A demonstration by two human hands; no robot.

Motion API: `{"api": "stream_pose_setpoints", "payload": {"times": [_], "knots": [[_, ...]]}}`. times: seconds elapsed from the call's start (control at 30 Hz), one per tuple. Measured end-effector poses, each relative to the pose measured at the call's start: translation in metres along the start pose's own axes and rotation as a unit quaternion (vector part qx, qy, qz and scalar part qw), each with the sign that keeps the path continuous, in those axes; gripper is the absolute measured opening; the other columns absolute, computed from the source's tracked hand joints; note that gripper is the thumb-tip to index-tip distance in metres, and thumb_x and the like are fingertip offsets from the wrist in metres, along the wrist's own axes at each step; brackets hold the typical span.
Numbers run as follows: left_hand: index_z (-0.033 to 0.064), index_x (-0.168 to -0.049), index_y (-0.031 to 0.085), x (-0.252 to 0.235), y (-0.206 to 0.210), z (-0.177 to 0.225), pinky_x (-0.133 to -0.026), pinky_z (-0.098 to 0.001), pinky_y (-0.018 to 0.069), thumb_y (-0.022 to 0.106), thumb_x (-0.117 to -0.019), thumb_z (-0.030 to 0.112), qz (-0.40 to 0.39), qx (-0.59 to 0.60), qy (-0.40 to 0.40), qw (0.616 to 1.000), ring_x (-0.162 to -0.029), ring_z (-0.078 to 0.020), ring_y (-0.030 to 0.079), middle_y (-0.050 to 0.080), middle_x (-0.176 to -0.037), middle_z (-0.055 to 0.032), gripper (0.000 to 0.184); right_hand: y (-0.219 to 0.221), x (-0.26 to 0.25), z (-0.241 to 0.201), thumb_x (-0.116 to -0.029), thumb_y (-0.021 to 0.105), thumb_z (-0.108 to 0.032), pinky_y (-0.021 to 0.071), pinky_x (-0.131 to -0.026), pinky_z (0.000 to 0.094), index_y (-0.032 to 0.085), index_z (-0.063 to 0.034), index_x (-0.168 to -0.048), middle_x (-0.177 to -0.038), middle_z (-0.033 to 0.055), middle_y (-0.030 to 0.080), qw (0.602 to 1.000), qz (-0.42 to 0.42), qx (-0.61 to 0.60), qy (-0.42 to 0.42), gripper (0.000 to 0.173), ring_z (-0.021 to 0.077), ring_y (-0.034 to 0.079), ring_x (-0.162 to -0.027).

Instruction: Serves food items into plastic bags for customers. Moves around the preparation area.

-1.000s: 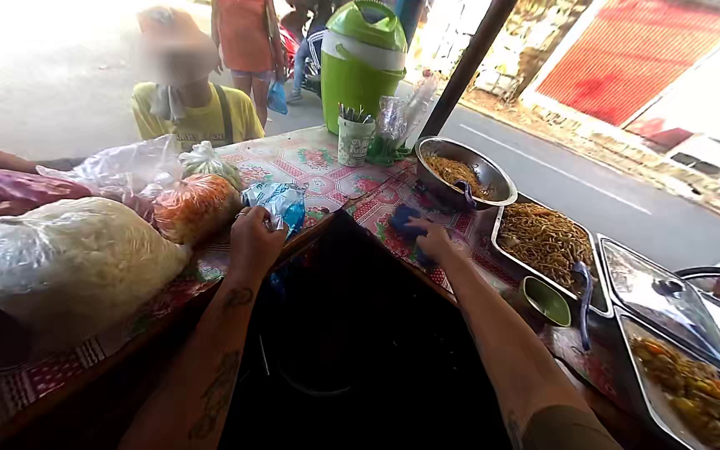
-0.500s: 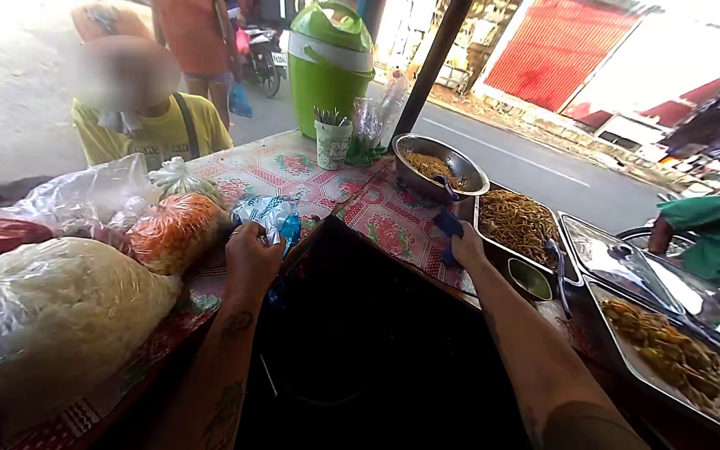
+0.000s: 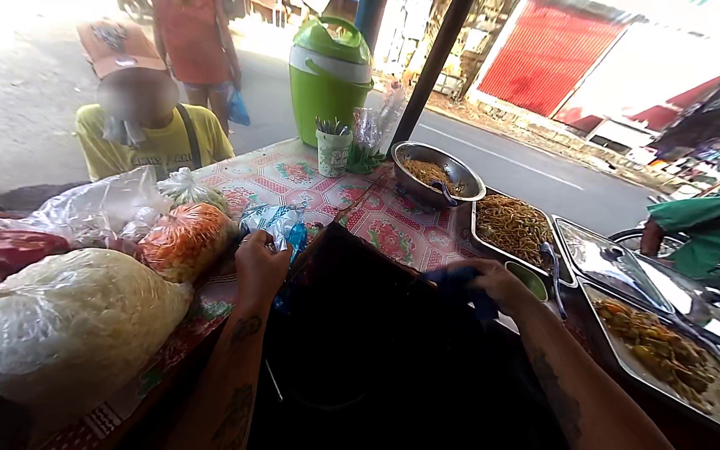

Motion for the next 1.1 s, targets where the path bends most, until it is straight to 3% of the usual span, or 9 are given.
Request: {"api": "stream_pose_setpoints", "payload": {"times": [0.1, 0.2, 0.37, 0.47, 0.53, 0.67, 0.8, 0.97, 1.1], "knots": [[-0.0099, -0.096, 0.065, 0.002, -0.001, 0.002, -0.083, -0.0563, 0.0495, 0.073, -0.0913, 0.01, -0.002, 0.013, 0.008, 1.0, -0.093, -0.0388, 0.062, 0.063, -0.098, -0.026, 0.022, -0.019, -0.067, 0.034, -0.1064, 0.05, -0.008, 0.0365, -0.117, 0.0477, 0.043, 0.0021, -0.151, -0.152, 0.0249, 0.048, 0.974, 0.12, 0.153, 0.119, 0.046, 0.0324, 0.047, -0.141], [-0.0086, -0.094, 0.064, 0.001, -0.003, 0.004, -0.079, -0.0525, 0.0496, 0.072, -0.0914, 0.01, 0.006, 0.024, 0.01, 1.0, -0.087, -0.035, 0.062, 0.062, -0.094, -0.0233, 0.02, 0.002, -0.129, 0.068, -0.1096, 0.043, -0.032, 0.0113, -0.122, 0.0685, 0.034, -0.0086, -0.16, -0.168, 0.0218, 0.022, 0.933, 0.114, 0.282, 0.193, 0.056, 0.0448, 0.015, -0.156], [-0.0078, -0.094, 0.065, -0.001, 0.001, 0.001, -0.079, -0.054, 0.0503, 0.072, -0.0918, 0.011, 0.005, 0.012, 0.004, 1.0, -0.087, -0.035, 0.063, 0.063, -0.095, -0.0228, 0.021, 0.066, -0.119, 0.021, -0.0946, 0.047, 0.008, 0.0283, -0.123, 0.0451, 0.062, 0.0035, -0.135, -0.154, 0.0193, 0.05, 0.978, -0.039, 0.206, -0.003, 0.044, 0.0293, 0.038, -0.15], [-0.0078, -0.093, 0.064, -0.002, 0.005, 0.0, -0.078, -0.0546, 0.0501, 0.072, -0.0915, 0.011, 0.005, 0.007, 0.007, 1.0, -0.086, -0.035, 0.063, 0.063, -0.094, -0.0228, 0.02, 0.062, -0.08, -0.01, -0.0901, 0.042, 0.014, 0.052, -0.09, 0.0275, 0.067, 0.0068, -0.109, -0.108, 0.0096, 0.07, 0.993, -0.092, 0.074, -0.023, 0.032, 0.0077, 0.064, -0.101], [-0.0068, -0.088, 0.063, -0.002, 0.005, 0.0, -0.073, -0.052, 0.0489, 0.072, -0.0896, 0.01, 0.024, 0.005, 0.028, 0.999, -0.081, -0.0324, 0.06, 0.061, -0.088, -0.0202, 0.019, 0.04, -0.095, -0.014, -0.0927, 0.042, 0.01, 0.0536, -0.087, 0.0309, 0.064, 0.0073, -0.116, -0.106, 0.0116, 0.067, 0.999, -0.03, 0.027, -0.024, 0.032, 0.0099, 0.063, -0.094], [-0.0065, -0.08, 0.06, 0.004, 0.004, 0.007, -0.068, -0.0478, 0.0478, 0.069, -0.0859, 0.01, 0.081, -0.011, 0.085, 0.993, -0.074, -0.0299, 0.059, 0.059, -0.081, -0.0185, 0.02, 0.014, -0.188, 0.005, -0.1006, 0.049, 0.004, 0.0513, -0.099, 0.0469, 0.059, 0.0055, -0.129, -0.123, 0.0229, 0.065, 0.989, 0.108, 0.039, -0.096, 0.03, 0.0284, 0.064, -0.114], [-0.0026, -0.074, 0.056, 0.006, 0.007, 0.007, -0.062, -0.0399, 0.0452, 0.064, -0.0835, 0.015, 0.123, -0.037, 0.117, 0.985, -0.067, -0.023, 0.055, 0.056, -0.074, -0.0128, 0.021, 0.019, -0.279, 0.045, -0.1021, 0.046, 0.001, 0.0456, -0.107, 0.0567, 0.056, 0.0049, -0.136, -0.133, 0.0275, 0.062, 0.975, 0.132, 0.128, -0.126, 0.035, 0.0396, 0.059, -0.127], [0.0004, -0.073, 0.056, 0.005, 0.005, 0.006, -0.06, -0.0295, 0.0425, 0.06, -0.0836, 0.019, 0.171, -0.041, 0.11, 0.978, -0.065, -0.0127, 0.053, 0.055, -0.072, -0.0075, 0.022, 0.023, -0.269, 0.032, -0.1, 0.05, -0.001, 0.045, -0.103, 0.0637, 0.065, 0.0034, -0.126, -0.124, 0.0299, 0.065, 0.965, -0.038, 0.258, -0.013, 0.031, 0.0452, 0.06, -0.121], [-0.001, -0.076, 0.058, 0.003, 0.006, 0.001, -0.061, -0.0279, 0.0434, 0.061, -0.0843, 0.019, 0.189, -0.02, 0.104, 0.976, -0.067, -0.0108, 0.053, 0.057, -0.074, -0.008, 0.022, -0.015, -0.198, -0.028, -0.0958, 0.052, 0.001, 0.0494, -0.085, 0.0532, 0.071, 0.0022, -0.107, -0.098, 0.0211, 0.069, 0.952, -0.161, 0.25, -0.066, 0.022, 0.0311, 0.065, -0.094]]}}
Point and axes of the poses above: each hand's wrist, its own x-axis away from the middle knuckle, its own y-axis out of the palm, z = x × y, the point moved 6 cm from there along -x, towards the middle knuckle
